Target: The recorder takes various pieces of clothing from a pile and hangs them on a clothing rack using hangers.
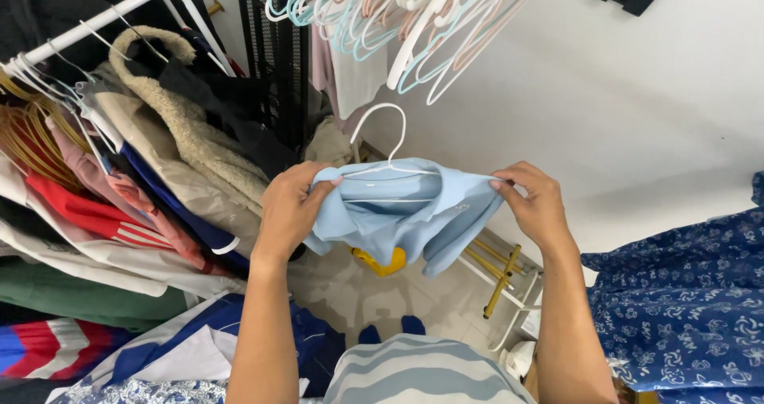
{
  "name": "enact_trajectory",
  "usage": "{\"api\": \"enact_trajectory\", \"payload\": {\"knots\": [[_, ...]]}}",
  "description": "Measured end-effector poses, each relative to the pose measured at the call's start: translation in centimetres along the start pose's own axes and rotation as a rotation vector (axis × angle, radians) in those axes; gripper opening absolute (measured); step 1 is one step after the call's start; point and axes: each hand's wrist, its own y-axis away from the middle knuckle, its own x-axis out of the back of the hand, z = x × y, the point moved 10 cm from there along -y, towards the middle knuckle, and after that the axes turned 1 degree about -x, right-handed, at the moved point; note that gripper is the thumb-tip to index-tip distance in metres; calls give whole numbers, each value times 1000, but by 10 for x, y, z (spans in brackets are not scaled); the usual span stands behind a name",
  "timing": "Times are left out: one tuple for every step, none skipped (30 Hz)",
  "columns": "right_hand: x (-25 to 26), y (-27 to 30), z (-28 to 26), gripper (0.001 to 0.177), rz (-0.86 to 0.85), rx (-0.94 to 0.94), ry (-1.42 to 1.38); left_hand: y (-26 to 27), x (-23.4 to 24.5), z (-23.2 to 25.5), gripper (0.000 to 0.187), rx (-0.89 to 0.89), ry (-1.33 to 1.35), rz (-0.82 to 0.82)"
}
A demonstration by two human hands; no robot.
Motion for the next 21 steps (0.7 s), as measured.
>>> {"api": "enact_trajectory", "payload": {"knots": [[1, -1, -8, 13, 1, 2, 0, -1, -1, 2, 21, -2, 0, 2], [-2, -1, -20, 14, -31, 58, 57, -1, -3, 2, 21, 16, 13, 3], [-5, -1, -32, 15, -64, 113, 113, -1, -4, 2, 21, 35, 25, 3], [-8, 0, -43, 15, -62, 110, 113, -2, -8, 1, 21, 33, 25, 0], [-16, 3, -65, 22, -111, 227, 94, -2, -11, 4, 22, -12, 30, 1], [-24, 8, -87, 29, -163, 341, 75, -2, -15, 7, 22, -55, 36, 2], [-28, 10, -81, 29, -162, 338, 77, -2, -14, 9, 22, -56, 38, -1], [-26, 9, -72, 24, -96, 290, 93, -3, -12, 11, 22, -52, 33, -2], [-23, 8, -63, 19, -29, 241, 110, -4, -10, 13, 22, -49, 29, -3], [-23, 10, -61, 19, -29, 245, 109, -4, -8, 11, 22, -51, 28, 0], [-19, 10, -51, 16, 0, 173, 48, -5, -4, 18, 23, -139, -41, 28], [-15, 12, -41, 14, 26, 98, -11, -2, -1, 24, 25, -223, -108, 54], [-15, 14, -39, 14, 25, 98, -11, 1, -2, 17, 25, -222, -108, 55], [-12, 16, -33, 13, 35, 57, -72, 3, -1, 4, 26, -166, -39, 71], [-9, 18, -27, 12, 45, 16, -134, 5, -1, -9, 27, -110, 31, 86], [-7, 20, -22, 12, 49, 14, -131, 5, -5, -13, 27, -113, 35, 83], [-8, 22, -13, 13, 15, -36, -161, 5, -6, -19, 27, -97, 62, 109], [-11, 25, -4, 13, -18, -86, -194, 6, -7, -25, 28, -81, 88, 134], [-7, 28, 8, 13, -13, -90, -193, 4, -5, -27, 28, -83, 91, 129], [-2, 32, 22, 13, -9, -116, -301, 2, -8, -33, 28, -32, 123, 104], [2, 36, 36, 13, -4, -142, -410, -1, -11, -39, 29, 18, 154, 78]]}}
